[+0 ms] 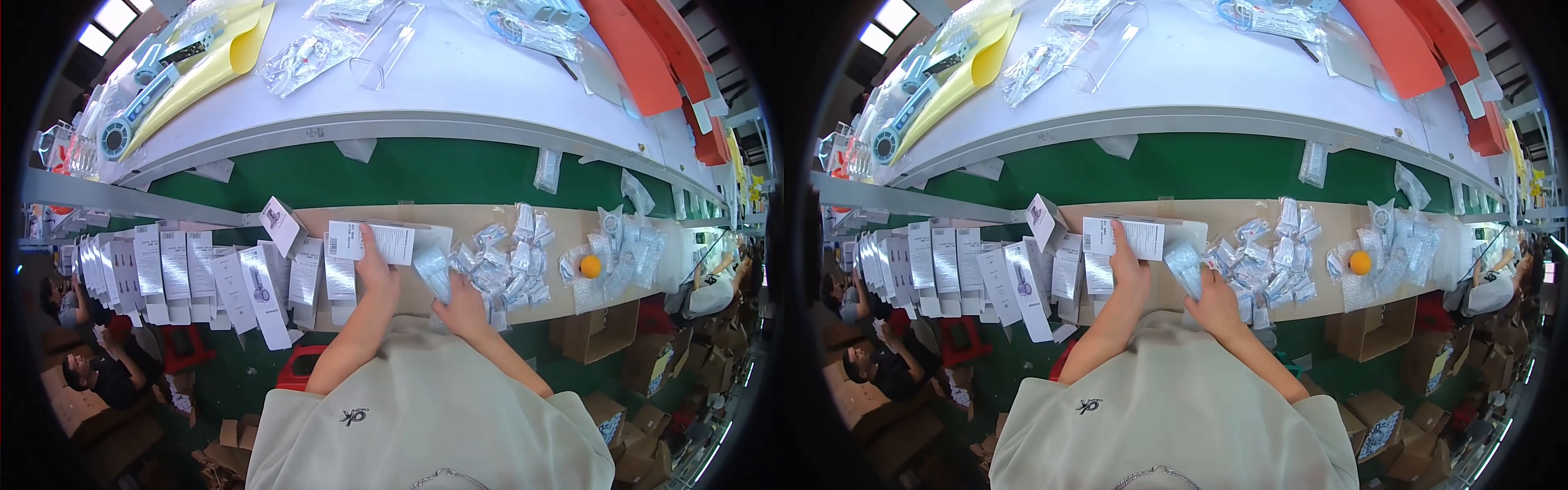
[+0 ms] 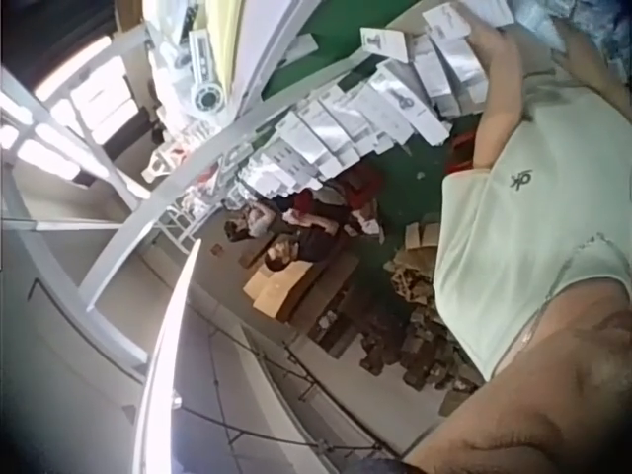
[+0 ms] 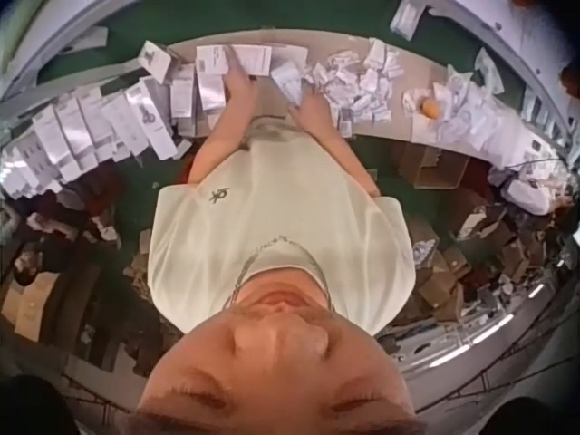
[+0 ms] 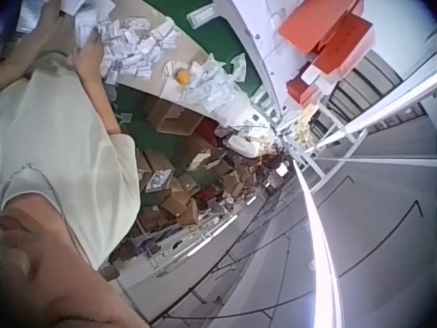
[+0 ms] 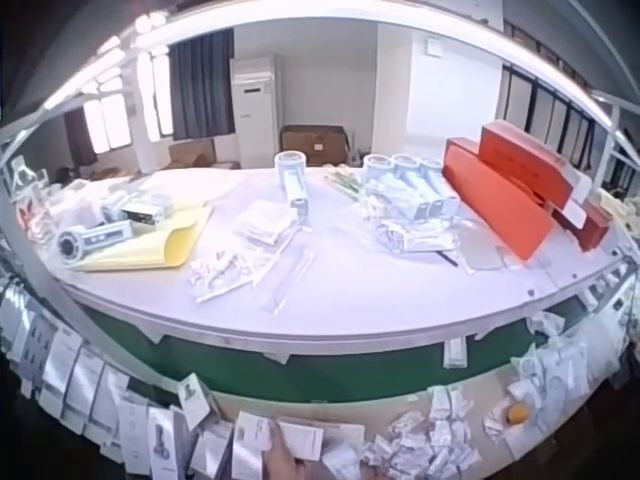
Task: The person packs showerheads by hand, placing each one into a box along with a small packet. They close the boxes, stack them on the table, and repeat the process for several more units.
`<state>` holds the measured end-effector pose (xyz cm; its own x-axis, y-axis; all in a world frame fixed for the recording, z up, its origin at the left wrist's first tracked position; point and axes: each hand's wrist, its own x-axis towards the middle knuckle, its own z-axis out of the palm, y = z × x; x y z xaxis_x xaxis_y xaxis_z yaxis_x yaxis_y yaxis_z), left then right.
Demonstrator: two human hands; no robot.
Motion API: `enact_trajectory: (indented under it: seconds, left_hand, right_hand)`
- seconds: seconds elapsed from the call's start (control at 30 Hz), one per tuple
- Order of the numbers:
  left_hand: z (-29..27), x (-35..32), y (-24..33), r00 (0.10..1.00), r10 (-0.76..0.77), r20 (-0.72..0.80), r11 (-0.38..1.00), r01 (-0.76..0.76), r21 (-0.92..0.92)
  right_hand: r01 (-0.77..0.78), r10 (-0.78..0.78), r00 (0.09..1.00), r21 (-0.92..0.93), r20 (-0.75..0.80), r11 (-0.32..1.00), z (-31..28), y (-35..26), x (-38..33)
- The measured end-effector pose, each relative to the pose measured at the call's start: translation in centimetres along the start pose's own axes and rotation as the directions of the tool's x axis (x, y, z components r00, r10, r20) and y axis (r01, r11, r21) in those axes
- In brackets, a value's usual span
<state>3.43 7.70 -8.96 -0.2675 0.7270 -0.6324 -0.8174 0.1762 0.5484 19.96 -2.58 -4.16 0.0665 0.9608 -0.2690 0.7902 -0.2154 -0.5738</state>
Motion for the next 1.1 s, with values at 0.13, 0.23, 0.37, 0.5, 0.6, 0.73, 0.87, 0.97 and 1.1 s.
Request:
enact_trajectory:
  seconds: [0.13,0.23,0.37,0.5,0.6,0.73,0.87,0.97,1.1]
  left_hand:
    - [-1.8,-1.7,-1.6,0.987,-0.159,-0.014,0.949,0.156,0.274]
    - [-3.0,-1.9,-1.7,0.959,-0.245,0.142,0.969,0.238,0.062]
    - [-3.4,-1.2,-0.5,0.907,-0.412,0.090,0.902,0.420,-0.100]
    - [-2.6,-1.2,0.0,0.889,-0.457,0.035,0.863,0.452,-0.225]
    - [-2.2,-1.4,-0.2,0.881,-0.469,0.055,0.853,0.469,-0.229]
    - [-2.5,-0.9,-0.4,0.880,-0.470,0.066,0.866,0.475,-0.156]
    - [-2.9,-0.5,-1.2,0.934,-0.355,0.031,0.928,0.356,-0.109]
    - [-2.4,-0.6,-2.4,0.969,-0.246,0.022,0.969,0.246,-0.001]
    - [-1.6,-1.3,-3.5,0.981,-0.195,0.006,0.981,0.195,-0.015]
  right_hand:
    - [0.214,-0.188,0.957,-0.097,0.219,0.972,-3.9,-1.3,3.4]
    - [0.340,-0.341,0.935,0.034,0.092,0.940,-3.9,-1.8,3.7]
    - [0.456,-0.283,0.837,0.311,-0.468,0.834,-1.3,2.0,2.9]
    - [0.139,-0.175,0.926,-0.131,-0.334,0.982,0.5,6.2,6.3]
    - [0.011,-0.071,0.988,-0.404,-0.134,0.914,2.0,9.0,7.9]
    - [0.030,-0.054,0.996,-0.281,-0.077,0.959,2.2,11.3,8.5]
    - [-0.023,0.190,0.845,0.321,-0.499,0.947,-2.6,6.7,5.8]
    - [0.091,0.235,0.848,0.567,-0.476,0.819,-5.4,1.8,3.8]
    - [0.108,0.197,0.909,0.663,-0.368,0.741,-2.6,-1.2,4.0]
